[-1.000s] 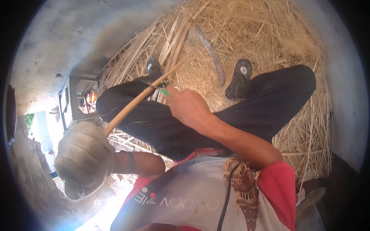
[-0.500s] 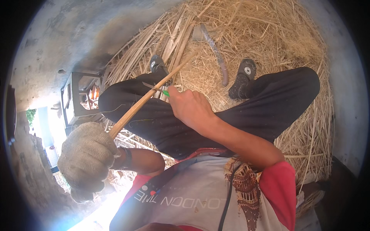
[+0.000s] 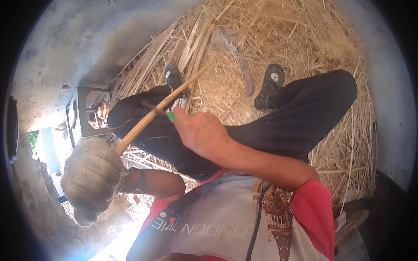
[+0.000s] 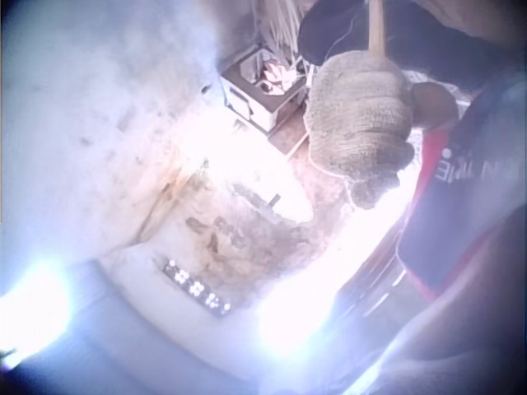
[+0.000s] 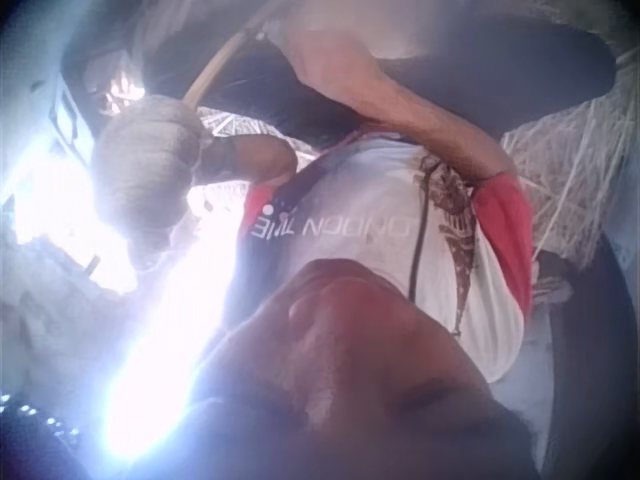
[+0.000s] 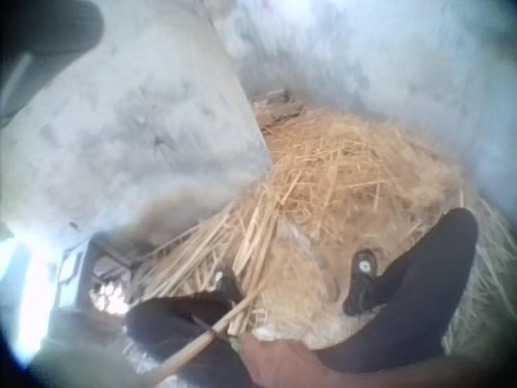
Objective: The person sits cross-legged on a bed of straw and uses a green utility knife to peel the outer layer off a long, thin bamboo stick. They hold the stick with a gloved left hand and scrape along its length with the knife in their right hand, producing thin shavings that fall onto the straw below.
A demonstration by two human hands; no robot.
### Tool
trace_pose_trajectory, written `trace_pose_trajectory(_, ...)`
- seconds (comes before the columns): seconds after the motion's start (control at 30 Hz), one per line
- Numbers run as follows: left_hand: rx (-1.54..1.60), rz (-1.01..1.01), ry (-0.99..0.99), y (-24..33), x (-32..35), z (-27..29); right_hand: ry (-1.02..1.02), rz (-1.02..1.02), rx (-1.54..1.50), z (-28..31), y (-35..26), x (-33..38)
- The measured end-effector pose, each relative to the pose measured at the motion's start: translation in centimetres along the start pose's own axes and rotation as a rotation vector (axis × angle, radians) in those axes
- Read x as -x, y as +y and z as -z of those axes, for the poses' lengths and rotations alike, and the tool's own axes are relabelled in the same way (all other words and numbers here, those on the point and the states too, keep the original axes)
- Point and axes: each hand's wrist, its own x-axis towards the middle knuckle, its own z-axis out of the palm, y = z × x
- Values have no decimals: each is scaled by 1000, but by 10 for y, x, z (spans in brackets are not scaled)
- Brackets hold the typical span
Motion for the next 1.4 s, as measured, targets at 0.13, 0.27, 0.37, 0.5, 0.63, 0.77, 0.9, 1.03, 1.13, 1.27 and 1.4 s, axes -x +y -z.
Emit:
trace_pose_trajectory(0.13,-109,-182,544,-13,41,-9,73,11,92,-16,29,-5)
trace_pose_trajectory(0.27,-144,-131,455,-9,24,1,0,107,13,-5,-9,0)
trace_pose_trajectory(0.37,-145,-269,966,-21,51,-9,86,-66,191,-30,71,-32)
trace_pose_trajectory(0.5,-87,-245,963,-14,68,-6,24,-11,225,-23,50,-29)
trace_pose_trajectory(0.63,-150,-227,978,-11,57,-18,-1,-131,345,-35,102,-47)
trace_pose_trajectory(0.77,-140,-202,1007,-8,23,-22,47,-148,466,-38,115,-70)
trace_pose_trajectory(0.9,-22,-121,1009,-12,-14,-36,-58,-127,278,-36,124,-82)
trace_pose_trajectory(1.03,-75,-50,837,-8,-22,-35,-209,-276,-316,-27,103,-74)
trace_pose_trajectory(1.13,-203,34,829,-3,-28,-29,-50,-77,-250,-35,91,-74)
trace_pose_trajectory(1.27,-602,-18,1229,-14,-36,-39,13,-91,-26,-47,72,-71)
trace_pose_trajectory(1.4,-314,-15,998,-10,-36,-41,88,-156,145,-69,107,-70)
